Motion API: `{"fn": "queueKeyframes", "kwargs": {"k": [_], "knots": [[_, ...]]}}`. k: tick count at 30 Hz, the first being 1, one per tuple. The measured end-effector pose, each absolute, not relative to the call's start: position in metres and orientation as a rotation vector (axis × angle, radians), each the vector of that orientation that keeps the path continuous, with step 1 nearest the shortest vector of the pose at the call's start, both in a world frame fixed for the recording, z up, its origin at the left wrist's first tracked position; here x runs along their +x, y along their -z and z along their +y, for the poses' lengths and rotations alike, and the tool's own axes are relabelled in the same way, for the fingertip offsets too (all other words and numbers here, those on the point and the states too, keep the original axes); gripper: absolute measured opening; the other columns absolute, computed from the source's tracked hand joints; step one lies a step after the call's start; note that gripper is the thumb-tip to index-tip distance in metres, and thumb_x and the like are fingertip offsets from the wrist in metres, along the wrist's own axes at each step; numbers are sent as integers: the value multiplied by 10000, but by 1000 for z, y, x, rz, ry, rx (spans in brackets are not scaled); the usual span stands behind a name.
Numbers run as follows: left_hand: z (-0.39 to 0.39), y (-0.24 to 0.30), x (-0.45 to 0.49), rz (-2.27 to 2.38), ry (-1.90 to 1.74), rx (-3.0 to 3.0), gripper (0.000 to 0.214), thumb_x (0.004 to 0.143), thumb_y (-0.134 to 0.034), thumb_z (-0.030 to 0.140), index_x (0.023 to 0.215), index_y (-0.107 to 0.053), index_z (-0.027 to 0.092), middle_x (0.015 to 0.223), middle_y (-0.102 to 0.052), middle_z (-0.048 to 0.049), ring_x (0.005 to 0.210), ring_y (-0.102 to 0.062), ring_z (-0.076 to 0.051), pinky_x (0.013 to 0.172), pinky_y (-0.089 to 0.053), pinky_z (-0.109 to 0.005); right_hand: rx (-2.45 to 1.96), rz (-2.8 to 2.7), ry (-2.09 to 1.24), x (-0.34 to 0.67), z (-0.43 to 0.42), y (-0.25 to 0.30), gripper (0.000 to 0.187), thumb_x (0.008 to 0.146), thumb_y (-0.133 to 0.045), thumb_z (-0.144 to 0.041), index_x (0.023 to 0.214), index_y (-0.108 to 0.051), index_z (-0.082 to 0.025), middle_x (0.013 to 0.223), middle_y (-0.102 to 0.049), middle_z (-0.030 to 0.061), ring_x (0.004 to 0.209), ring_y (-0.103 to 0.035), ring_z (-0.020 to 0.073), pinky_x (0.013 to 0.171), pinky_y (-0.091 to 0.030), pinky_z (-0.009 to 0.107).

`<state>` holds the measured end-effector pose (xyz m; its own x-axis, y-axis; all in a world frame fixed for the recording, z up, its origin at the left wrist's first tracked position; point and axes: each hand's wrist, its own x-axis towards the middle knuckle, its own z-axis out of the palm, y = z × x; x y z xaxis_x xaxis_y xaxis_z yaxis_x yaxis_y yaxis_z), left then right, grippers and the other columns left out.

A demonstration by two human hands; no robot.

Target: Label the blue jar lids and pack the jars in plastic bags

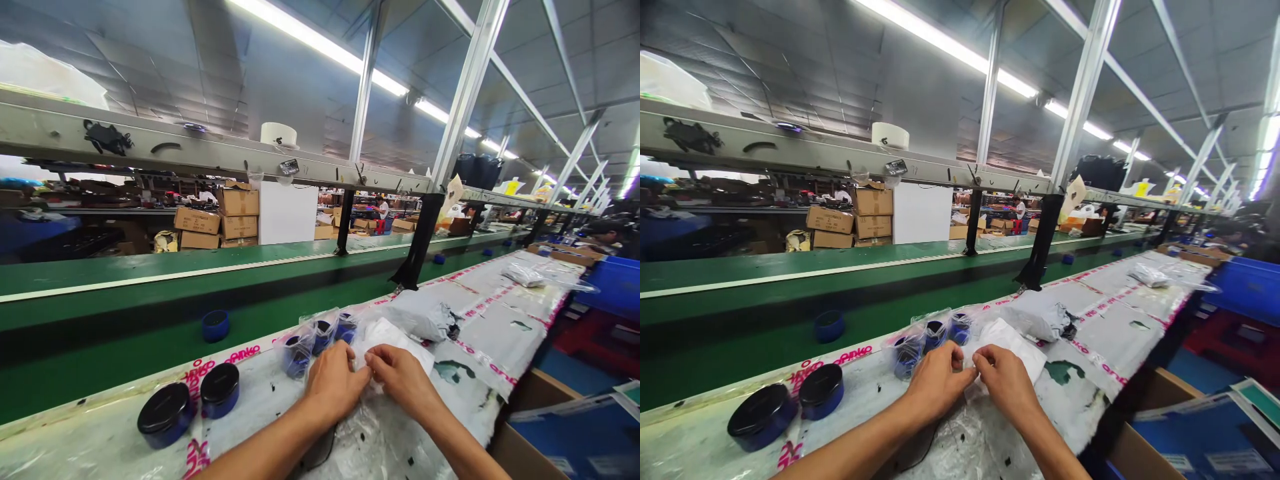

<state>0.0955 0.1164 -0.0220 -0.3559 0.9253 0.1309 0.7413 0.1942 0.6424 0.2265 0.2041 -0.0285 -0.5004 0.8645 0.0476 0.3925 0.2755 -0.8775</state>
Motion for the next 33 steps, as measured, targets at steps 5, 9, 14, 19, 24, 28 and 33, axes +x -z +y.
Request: {"fn": "queueKeyframes", "kwargs": {"k": [5,9,14,19,24,28,33], "knots": [[117,19,98,2203,-895,1742,385,864,-593,362,1225,-554,230,1209,-625,-58,989,-655,-239,822,-473,-331,-1156,-1808,-1389,228,208,35,307,729,-590,-488,753,-651,-188,700,-661,31,624,-595,178,496,-433,253],[118,22,96,2164,-748,1887,265,921,-503,330,1110,-643,208,1210,-598,-91,1043,-640,-270,879,-488,-379,-1136,-1647,-1448,231,204,31,297,713,-654,-470,774,-645,-180,792,-682,37,644,-597,146,554,-496,255],[122,27,94,2099,-608,1998,401,872,-568,483,1105,-666,172,1196,-601,-140,1116,-603,-350,919,-504,-476,-853,-1254,-1690,244,200,19,249,641,-809,-353,762,-675,-181,755,-644,-7,667,-594,139,540,-524,239],[126,23,93,2115,-603,1958,647,741,-676,644,1142,-665,135,1207,-611,-184,1104,-613,-405,928,-511,-529,-544,-834,-1728,259,202,-3,176,652,-801,-265,772,-691,-198,805,-682,-18,712,-616,123,600,-559,209],[108,10,92,2156,-667,1890,464,784,-686,461,1105,-673,126,1105,-669,-190,1014,-658,-414,867,-516,-526,-534,-936,-1757,258,192,-15,211,665,-827,-295,786,-683,-201,808,-706,-3,647,-597,133,483,-497,210],[80,-11,88,2138,-831,1870,223,874,-548,273,1027,-678,174,1057,-704,-131,966,-678,-319,847,-495,-418,-580,-1095,-1795,245,177,-15,270,649,-874,-301,755,-650,-192,862,-729,18,576,-552,106,480,-464,211],[49,-41,74,2060,-1255,1673,172,912,-539,350,1010,-626,238,923,-701,-8,763,-622,-169,709,-459,-282,-581,-1253,-1852,216,153,-19,358,607,-920,-335,785,-647,-187,729,-630,-33,574,-532,98,499,-455,210]]}}
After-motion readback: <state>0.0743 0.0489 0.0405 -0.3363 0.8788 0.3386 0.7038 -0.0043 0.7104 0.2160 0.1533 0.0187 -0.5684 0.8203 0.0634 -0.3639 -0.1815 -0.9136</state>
